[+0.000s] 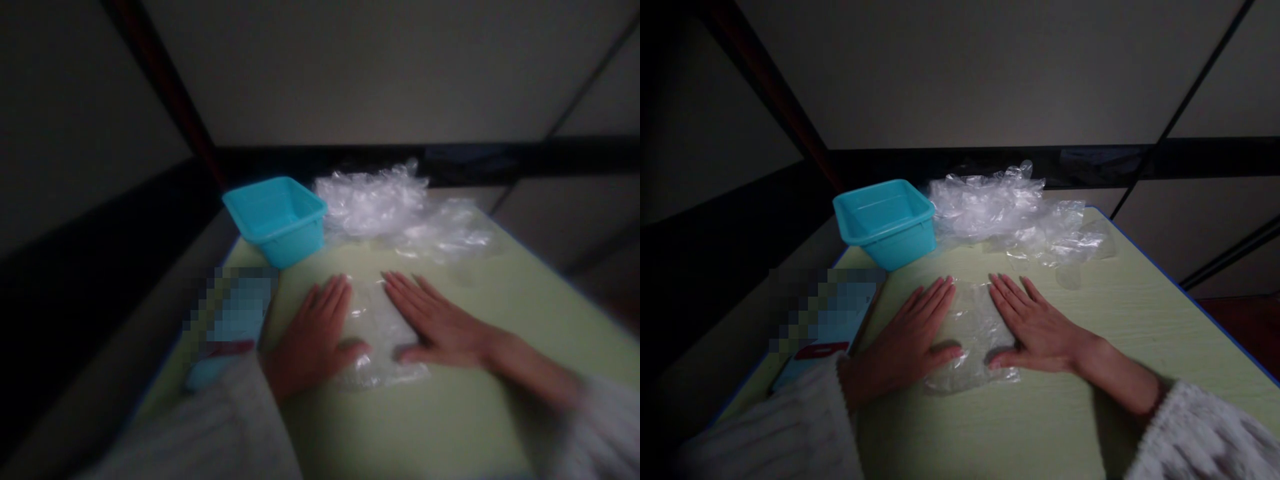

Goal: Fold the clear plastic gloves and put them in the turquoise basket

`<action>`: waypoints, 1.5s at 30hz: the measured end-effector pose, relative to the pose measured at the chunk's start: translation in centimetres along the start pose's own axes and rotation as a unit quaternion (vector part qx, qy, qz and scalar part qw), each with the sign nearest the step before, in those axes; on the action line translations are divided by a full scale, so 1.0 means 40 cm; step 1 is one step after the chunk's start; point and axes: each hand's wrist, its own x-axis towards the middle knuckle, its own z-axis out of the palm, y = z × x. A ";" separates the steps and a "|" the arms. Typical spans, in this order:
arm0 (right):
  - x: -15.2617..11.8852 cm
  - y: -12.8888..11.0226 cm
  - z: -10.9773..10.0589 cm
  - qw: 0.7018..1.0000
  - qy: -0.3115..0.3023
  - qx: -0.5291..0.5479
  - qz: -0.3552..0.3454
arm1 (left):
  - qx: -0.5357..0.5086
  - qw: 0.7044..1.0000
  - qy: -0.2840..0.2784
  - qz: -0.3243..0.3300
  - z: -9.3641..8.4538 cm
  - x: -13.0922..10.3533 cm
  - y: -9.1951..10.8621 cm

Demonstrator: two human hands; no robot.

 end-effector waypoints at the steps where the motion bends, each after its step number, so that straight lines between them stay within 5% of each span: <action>1: -0.001 0.002 0.000 1.000 -0.002 0.000 0.002 | 0.002 1.000 -0.003 -0.002 0.001 0.000 0.000; 15: -0.004 0.008 0.011 1.000 -0.008 0.000 -0.002 | -0.005 0.999 -0.033 -0.041 0.001 0.006 0.000; 20: -0.003 0.010 -0.004 0.999 -0.018 0.037 -0.004 | -0.112 0.991 0.030 -0.066 -0.005 0.000 0.005; 25: -0.008 0.014 -0.060 0.993 0.038 0.089 -0.060 | -0.366 0.903 0.155 -0.165 -0.037 0.000 0.004; 29: -0.023 -0.003 -0.104 0.981 0.030 0.106 -0.161 | -0.462 0.844 0.175 -0.211 -0.045 0.001 -0.004; 37: -0.046 -0.046 -0.110 0.980 -0.030 0.047 -0.192 | -0.400 0.877 0.145 -0.221 -0.033 -0.002 0.000; 45: -0.046 -0.005 -0.136 0.990 0.024 0.044 -0.135 | -0.417 0.853 0.223 -0.222 -0.041 0.000 -0.008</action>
